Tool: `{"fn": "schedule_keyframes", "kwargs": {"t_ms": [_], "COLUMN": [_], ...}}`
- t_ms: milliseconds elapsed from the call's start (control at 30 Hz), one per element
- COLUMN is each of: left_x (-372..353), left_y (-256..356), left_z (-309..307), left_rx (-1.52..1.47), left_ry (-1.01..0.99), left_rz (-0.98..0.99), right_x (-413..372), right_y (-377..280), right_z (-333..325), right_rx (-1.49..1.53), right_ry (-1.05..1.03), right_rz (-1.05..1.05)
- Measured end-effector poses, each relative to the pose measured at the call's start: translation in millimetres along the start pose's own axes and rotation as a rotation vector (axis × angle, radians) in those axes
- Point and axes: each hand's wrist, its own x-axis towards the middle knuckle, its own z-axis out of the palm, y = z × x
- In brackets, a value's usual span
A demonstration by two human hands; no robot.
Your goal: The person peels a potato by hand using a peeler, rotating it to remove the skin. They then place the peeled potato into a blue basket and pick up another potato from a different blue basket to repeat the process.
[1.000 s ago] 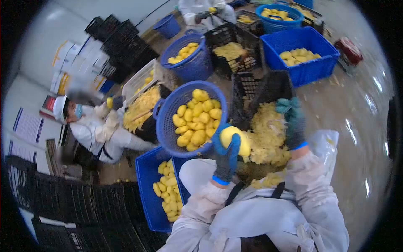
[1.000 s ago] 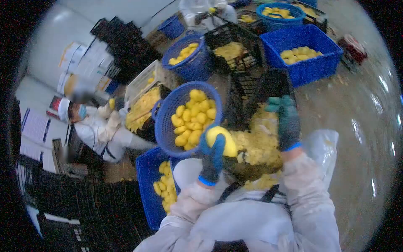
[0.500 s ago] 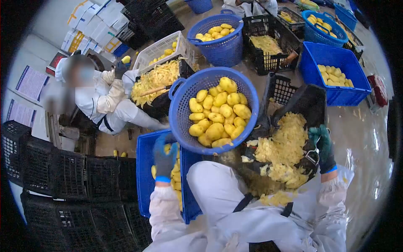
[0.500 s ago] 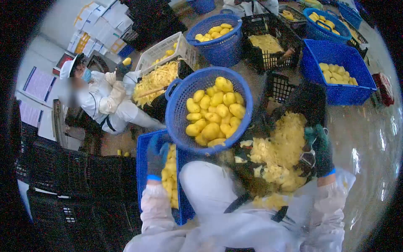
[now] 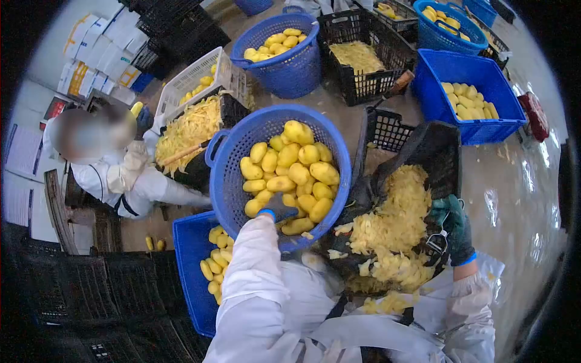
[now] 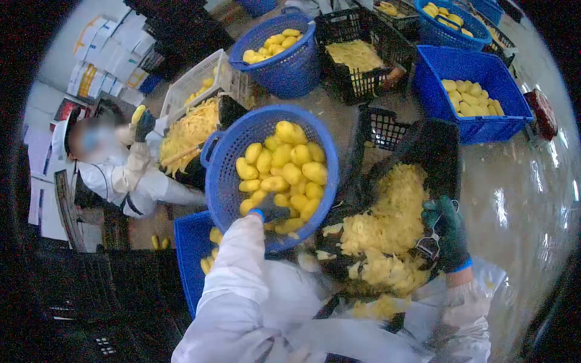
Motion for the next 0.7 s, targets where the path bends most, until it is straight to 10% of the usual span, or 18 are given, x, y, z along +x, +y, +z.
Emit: {"fn": "schedule_keyframes", "kwargs": {"t_ms": [167,233,333,700], "left_x": [-32.9,-94.1,-178.8,-277.7], "left_y": [-13.5,58.1,139.8,257.3], "left_z": [-20.6,-47.5,-62.7,57.1], "left_rx": [-0.911,-1.863,-2.112,-2.421], "left_ry": [-0.090,-0.367,-0.573,-0.755], "left_rz": [0.272,0.163,0.492,0.433], "right_x": [0.3,-3.0,-8.5,-112.0], "right_y": [0.3,-1.0,-3.7,-13.0], "right_z": [-6.8,-0.7,-3.8,33.9], "right_rx": [-0.038,-0.048,-0.069,-0.027], "right_ry": [-0.090,-0.082,-0.126,-0.251], "right_rz": [0.019,-0.065,-0.068,-0.469]}}
